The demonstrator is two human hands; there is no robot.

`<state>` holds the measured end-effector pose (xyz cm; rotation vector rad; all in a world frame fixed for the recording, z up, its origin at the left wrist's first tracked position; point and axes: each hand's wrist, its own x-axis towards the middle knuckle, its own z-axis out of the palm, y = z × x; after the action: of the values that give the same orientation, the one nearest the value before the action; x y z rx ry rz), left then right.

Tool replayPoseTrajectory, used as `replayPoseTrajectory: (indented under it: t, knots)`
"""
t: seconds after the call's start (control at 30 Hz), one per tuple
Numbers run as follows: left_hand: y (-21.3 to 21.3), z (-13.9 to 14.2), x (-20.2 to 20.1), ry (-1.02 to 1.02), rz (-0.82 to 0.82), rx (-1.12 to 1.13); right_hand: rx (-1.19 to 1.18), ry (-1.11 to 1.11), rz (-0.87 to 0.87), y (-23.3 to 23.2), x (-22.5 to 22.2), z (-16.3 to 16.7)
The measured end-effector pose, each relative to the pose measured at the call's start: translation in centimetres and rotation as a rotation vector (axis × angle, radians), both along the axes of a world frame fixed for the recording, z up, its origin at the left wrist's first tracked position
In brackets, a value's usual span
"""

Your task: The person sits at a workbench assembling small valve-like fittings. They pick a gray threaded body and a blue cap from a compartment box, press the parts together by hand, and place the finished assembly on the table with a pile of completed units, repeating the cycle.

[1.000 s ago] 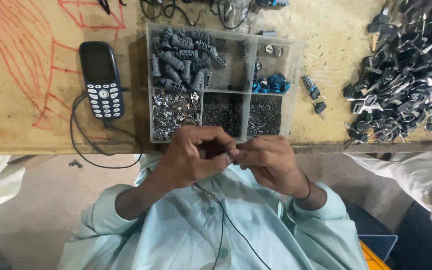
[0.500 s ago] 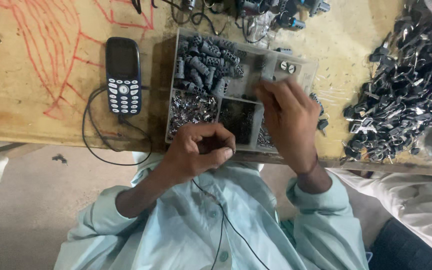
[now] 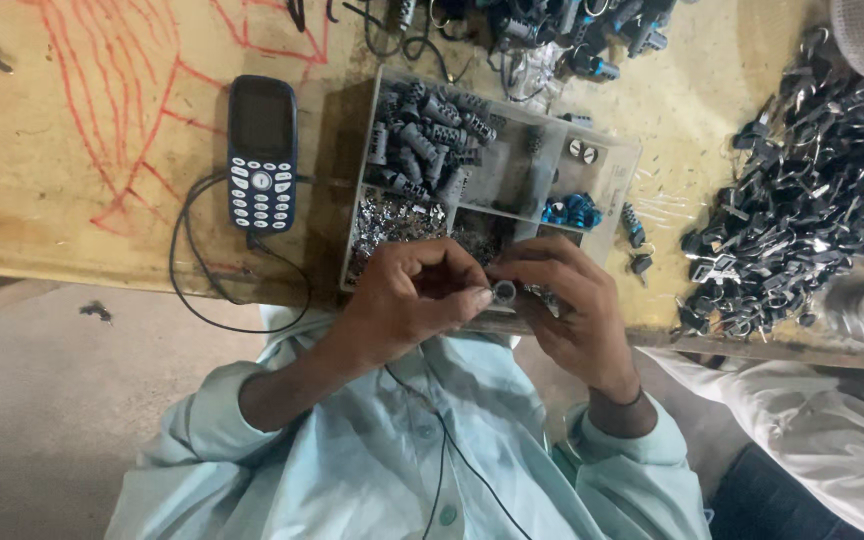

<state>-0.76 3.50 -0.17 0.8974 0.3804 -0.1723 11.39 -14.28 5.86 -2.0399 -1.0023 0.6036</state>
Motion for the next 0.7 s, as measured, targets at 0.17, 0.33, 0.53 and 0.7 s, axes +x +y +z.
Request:
replayPoseTrajectory:
  t: [0.17,0.33,0.53,0.7]
  knots:
    - [-0.6,0.9,-0.3,-0.001,-0.050,0.171,0.119,-0.240,-0.056,-1.7,-1.8,-1.0]
    - [-0.7,1.4,-0.3,-0.001,-0.040,0.337,0.108,-0.412,-0.008,-2.5,-2.0,-0.8]
    - [-1.5,2.1,-0.3,-0.104,0.075,0.445,0.108,-0.499,0.058,-2.0,-1.8,-0.2]
    - [-2.8,2.1,-0.5,-0.314,0.107,0.475,0.100,-0.429,-0.134,-0.2,-3.1,0.6]
